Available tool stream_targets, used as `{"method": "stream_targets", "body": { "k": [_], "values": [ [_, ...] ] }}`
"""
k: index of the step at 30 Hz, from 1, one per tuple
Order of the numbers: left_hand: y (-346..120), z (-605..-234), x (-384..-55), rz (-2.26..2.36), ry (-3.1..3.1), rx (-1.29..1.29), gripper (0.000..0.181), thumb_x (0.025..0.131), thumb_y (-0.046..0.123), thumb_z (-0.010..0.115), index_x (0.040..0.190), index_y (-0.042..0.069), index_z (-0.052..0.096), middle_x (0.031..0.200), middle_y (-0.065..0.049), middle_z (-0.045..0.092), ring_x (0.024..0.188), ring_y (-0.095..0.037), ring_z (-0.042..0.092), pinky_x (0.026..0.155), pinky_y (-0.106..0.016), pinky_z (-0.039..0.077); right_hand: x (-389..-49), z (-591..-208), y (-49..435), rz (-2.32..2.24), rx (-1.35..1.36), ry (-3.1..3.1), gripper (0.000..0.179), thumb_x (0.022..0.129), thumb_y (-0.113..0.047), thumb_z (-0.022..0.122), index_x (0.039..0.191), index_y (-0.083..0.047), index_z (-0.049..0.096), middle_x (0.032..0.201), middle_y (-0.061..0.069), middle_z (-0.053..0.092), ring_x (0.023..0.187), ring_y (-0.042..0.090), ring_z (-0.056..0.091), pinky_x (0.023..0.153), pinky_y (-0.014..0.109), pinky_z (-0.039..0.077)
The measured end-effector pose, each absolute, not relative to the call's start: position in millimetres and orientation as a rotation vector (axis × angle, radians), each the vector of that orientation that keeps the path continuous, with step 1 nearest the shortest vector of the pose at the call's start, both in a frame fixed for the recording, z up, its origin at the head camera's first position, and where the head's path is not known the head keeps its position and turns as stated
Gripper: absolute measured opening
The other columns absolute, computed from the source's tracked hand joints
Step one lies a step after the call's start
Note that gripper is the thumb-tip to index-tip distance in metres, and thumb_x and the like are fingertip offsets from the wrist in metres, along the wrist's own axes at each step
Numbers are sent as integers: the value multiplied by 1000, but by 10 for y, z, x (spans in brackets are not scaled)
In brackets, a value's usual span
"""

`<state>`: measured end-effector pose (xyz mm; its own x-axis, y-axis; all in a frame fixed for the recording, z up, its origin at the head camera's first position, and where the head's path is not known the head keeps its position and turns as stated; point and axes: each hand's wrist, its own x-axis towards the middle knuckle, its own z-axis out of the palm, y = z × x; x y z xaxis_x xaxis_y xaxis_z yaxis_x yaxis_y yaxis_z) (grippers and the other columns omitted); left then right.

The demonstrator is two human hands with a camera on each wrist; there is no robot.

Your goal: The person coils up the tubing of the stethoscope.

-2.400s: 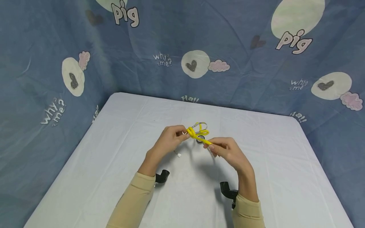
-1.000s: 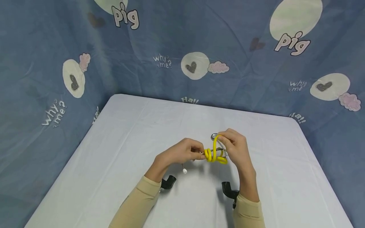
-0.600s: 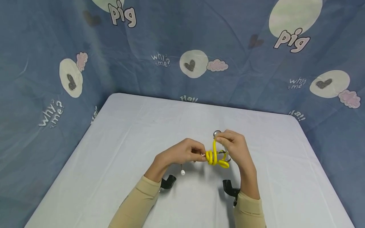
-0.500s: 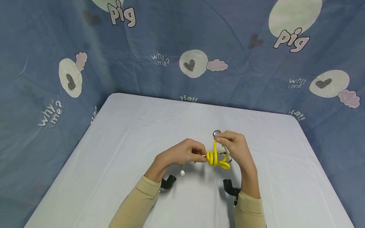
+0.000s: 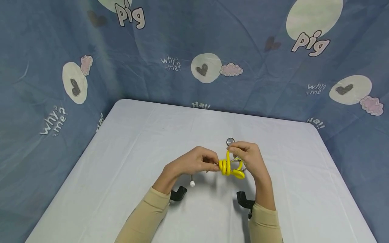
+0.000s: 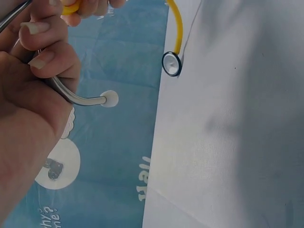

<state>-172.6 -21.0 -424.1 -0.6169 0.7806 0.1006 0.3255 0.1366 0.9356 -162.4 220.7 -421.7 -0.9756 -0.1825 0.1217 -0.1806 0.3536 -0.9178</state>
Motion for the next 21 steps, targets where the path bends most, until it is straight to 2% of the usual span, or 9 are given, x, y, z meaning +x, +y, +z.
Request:
{"method": "stream_targets", "body": {
  "k": [4,5,11,13,16,21],
  "values": [
    [-240,-4238,-1739,1498,2015,1068,9,93,21,71,90,13,73,72,1,59,65,-10,50,61,-25,43,-1640,-4242,2179,-1758,-358,2563,22,96,-17,66,99,4,73,85,23,65,70,15,57,67,26,53],
    [-247,-4237,-1741,1500,2017,1068,10,93,21,71,91,12,73,73,1,59,65,-10,50,62,-25,43,-1648,-4251,2173,-1754,-347,2555,22,96,-17,66,98,4,73,86,21,66,73,17,59,68,26,54],
    [-278,-4234,-1762,1534,2046,1054,4,93,22,70,91,21,74,78,-4,64,67,-11,50,62,-26,45,-1656,-4264,2125,-1756,-284,2536,21,96,-18,66,98,1,73,91,11,71,81,18,62,70,27,54],
    [-294,-4231,-1768,1548,2066,1049,5,93,23,70,91,24,74,77,-4,63,66,-12,50,61,-26,44,-1653,-4260,2103,-1759,-281,2537,20,96,-18,66,97,0,73,91,15,70,80,16,61,70,29,53],
    [-320,-4222,-1773,1569,2096,1039,6,94,24,70,92,21,75,75,-3,62,66,-13,50,61,-27,44,-1654,-4262,2075,-1773,-289,2534,20,97,-19,65,96,-1,73,90,15,69,79,19,61,69,32,54],
    [-362,-4204,-1774,1602,2130,1002,8,93,24,70,94,18,75,75,-7,62,66,-15,52,61,-28,45,-1654,-4283,2047,-1802,-324,2517,18,97,-16,64,98,0,73,88,20,66,78,27,59,62,27,51]
  ]
}}
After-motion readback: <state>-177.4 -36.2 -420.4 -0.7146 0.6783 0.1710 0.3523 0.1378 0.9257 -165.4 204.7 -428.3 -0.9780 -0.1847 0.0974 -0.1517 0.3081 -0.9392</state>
